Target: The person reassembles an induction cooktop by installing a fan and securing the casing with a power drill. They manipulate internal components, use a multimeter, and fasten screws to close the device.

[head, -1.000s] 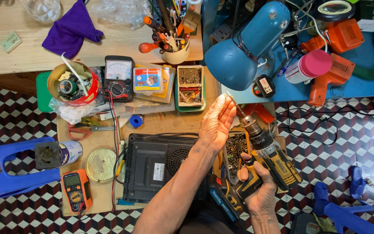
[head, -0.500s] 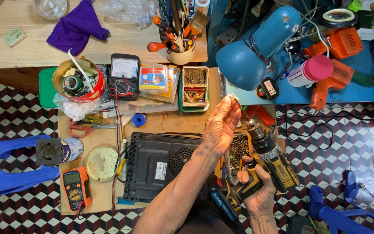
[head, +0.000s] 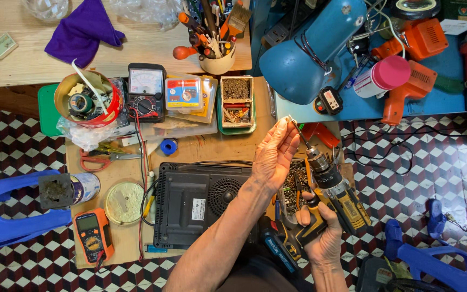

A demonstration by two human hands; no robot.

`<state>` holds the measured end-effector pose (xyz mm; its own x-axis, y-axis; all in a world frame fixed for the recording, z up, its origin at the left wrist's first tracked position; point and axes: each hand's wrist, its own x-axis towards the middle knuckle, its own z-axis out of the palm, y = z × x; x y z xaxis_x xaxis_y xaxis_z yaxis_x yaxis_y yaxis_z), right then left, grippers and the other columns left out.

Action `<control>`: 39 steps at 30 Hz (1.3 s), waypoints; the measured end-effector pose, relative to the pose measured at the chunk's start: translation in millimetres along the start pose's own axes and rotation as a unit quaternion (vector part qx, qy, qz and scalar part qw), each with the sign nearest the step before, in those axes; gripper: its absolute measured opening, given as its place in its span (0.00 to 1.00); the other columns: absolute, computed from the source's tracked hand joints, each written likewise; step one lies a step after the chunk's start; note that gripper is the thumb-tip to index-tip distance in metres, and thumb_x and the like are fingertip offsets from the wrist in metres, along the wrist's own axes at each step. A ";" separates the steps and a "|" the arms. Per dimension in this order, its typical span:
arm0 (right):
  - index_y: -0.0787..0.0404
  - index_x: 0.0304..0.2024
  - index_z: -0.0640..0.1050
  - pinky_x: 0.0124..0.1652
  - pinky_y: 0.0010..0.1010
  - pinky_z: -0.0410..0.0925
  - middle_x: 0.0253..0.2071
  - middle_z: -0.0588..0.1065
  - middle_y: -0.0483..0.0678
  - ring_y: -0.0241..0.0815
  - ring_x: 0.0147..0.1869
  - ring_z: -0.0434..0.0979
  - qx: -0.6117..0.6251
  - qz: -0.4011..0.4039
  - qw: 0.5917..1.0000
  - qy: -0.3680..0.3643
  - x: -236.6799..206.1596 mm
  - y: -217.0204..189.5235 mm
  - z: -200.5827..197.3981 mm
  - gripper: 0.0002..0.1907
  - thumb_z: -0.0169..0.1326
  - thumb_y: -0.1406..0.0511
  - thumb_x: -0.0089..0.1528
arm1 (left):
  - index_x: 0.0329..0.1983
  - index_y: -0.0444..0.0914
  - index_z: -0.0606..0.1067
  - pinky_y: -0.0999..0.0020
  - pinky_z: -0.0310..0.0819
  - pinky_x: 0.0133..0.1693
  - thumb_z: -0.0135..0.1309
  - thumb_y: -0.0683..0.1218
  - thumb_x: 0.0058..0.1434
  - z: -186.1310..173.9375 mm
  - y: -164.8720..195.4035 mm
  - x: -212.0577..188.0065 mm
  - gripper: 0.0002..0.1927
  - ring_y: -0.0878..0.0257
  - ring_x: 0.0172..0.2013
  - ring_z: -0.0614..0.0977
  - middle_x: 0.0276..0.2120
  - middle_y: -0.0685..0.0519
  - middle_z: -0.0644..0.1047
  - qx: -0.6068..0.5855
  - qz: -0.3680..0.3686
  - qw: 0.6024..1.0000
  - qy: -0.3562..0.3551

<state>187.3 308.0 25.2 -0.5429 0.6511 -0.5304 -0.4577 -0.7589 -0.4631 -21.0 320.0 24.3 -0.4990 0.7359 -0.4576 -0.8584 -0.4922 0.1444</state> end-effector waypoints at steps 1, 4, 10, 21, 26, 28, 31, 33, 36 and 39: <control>0.72 0.61 0.71 0.39 0.34 0.69 0.46 0.79 0.58 0.42 0.32 0.73 -0.003 -0.005 1.000 0.000 -0.7 0.1 0.8 0.24 0.56 0.67 0.64 | 0.49 0.40 0.79 0.73 0.81 0.47 0.58 0.46 0.67 -1.4 -1.0 0.3 0.09 0.68 0.42 0.84 0.42 0.55 0.82 0.002 -0.001 1.000 0.003; 0.66 0.63 0.72 0.37 0.33 0.70 0.46 0.79 0.58 0.41 0.31 0.74 -0.011 -0.015 1.000 0.006 -4.6 0.0 5.8 0.26 0.57 0.68 0.62 | 0.48 0.39 0.79 0.73 0.81 0.47 0.58 0.45 0.68 -5.6 -3.6 0.4 0.09 0.67 0.42 0.84 0.42 0.54 0.82 0.006 -0.002 1.000 0.004; 0.64 0.63 0.73 0.36 0.32 0.72 0.47 0.79 0.58 0.41 0.31 0.77 -0.016 -0.030 0.999 0.003 -12.8 -2.4 9.9 0.26 0.58 0.69 0.61 | 0.48 0.38 0.78 0.72 0.82 0.47 0.58 0.45 0.68 -10.5 -8.1 -0.4 0.09 0.66 0.41 0.84 0.41 0.53 0.82 0.010 -0.008 1.000 0.008; 0.64 0.55 0.74 0.34 0.31 0.74 0.48 0.79 0.58 0.39 0.32 0.77 -0.210 -0.091 0.967 0.115 -51.1 -37.4 -53.8 0.18 0.55 0.71 0.61 | 0.51 0.35 0.74 0.72 0.82 0.46 0.56 0.41 0.64 -120.4 -1.3 -4.1 0.13 0.65 0.39 0.84 0.40 0.50 0.82 0.191 -0.048 0.977 0.082; 0.65 0.54 0.75 0.34 0.27 0.73 0.47 0.81 0.57 0.36 0.32 0.76 -0.315 -0.116 0.930 0.149 -59.6 -29.6 -70.9 0.19 0.56 0.73 0.60 | 0.50 0.33 0.80 0.72 0.79 0.36 0.54 0.41 0.63 -179.6 -37.1 -25.1 0.13 0.67 0.30 0.80 0.32 0.53 0.80 0.442 -0.118 0.886 0.070; 0.65 0.53 0.76 0.34 0.26 0.73 0.47 0.81 0.55 0.35 0.31 0.76 -0.334 -0.116 0.922 0.159 -62.8 -24.2 -72.6 0.19 0.57 0.74 0.59 | 0.47 0.33 0.82 0.73 0.79 0.34 0.54 0.42 0.63 -188.5 -61.1 -25.3 0.12 0.67 0.29 0.80 0.31 0.53 0.80 0.467 -0.160 0.867 0.071; 0.65 0.52 0.78 0.35 0.25 0.72 0.46 0.81 0.53 0.34 0.31 0.76 -0.350 -0.108 0.914 0.172 -66.1 -16.5 -69.9 0.17 0.57 0.74 0.59 | 0.41 0.34 0.82 0.75 0.80 0.32 0.58 0.43 0.62 -186.2 -93.8 -16.7 0.09 0.67 0.27 0.81 0.31 0.52 0.81 0.435 -0.197 0.869 0.129; 0.66 0.49 0.79 0.34 0.26 0.73 0.45 0.81 0.52 0.33 0.32 0.77 -0.362 -0.110 0.907 0.188 -70.1 -12.8 -66.4 0.15 0.57 0.74 0.59 | 0.37 0.30 0.81 0.75 0.80 0.30 0.61 0.42 0.61 -179.2 -109.1 -8.0 0.08 0.66 0.25 0.80 0.29 0.51 0.80 0.387 -0.184 0.891 0.151; 0.64 0.48 0.81 0.33 0.26 0.73 0.42 0.81 0.49 0.33 0.31 0.77 -0.418 -0.124 0.881 0.183 -77.3 -13.9 -64.0 0.15 0.59 0.73 0.58 | 0.31 0.28 0.79 0.73 0.76 0.24 0.62 0.44 0.63 -170.3 -121.8 2.8 0.12 0.64 0.19 0.78 0.23 0.47 0.78 0.434 -0.186 0.867 0.157; 0.65 0.46 0.81 0.32 0.27 0.73 0.36 0.79 0.48 0.33 0.32 0.78 -0.439 -0.082 0.866 0.227 -82.7 -15.4 -66.3 0.14 0.63 0.71 0.58 | 0.27 0.29 0.78 0.70 0.73 0.20 0.62 0.43 0.61 -168.2 -126.0 14.5 0.12 0.63 0.16 0.77 0.21 0.48 0.78 0.435 -0.207 0.851 0.207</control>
<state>285.9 266.4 29.1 -0.0979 0.8372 -0.5380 0.3160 -0.4865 -0.8145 100.0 314.5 -148.1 -0.2014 0.4469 -0.8716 -0.8031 0.4341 0.4081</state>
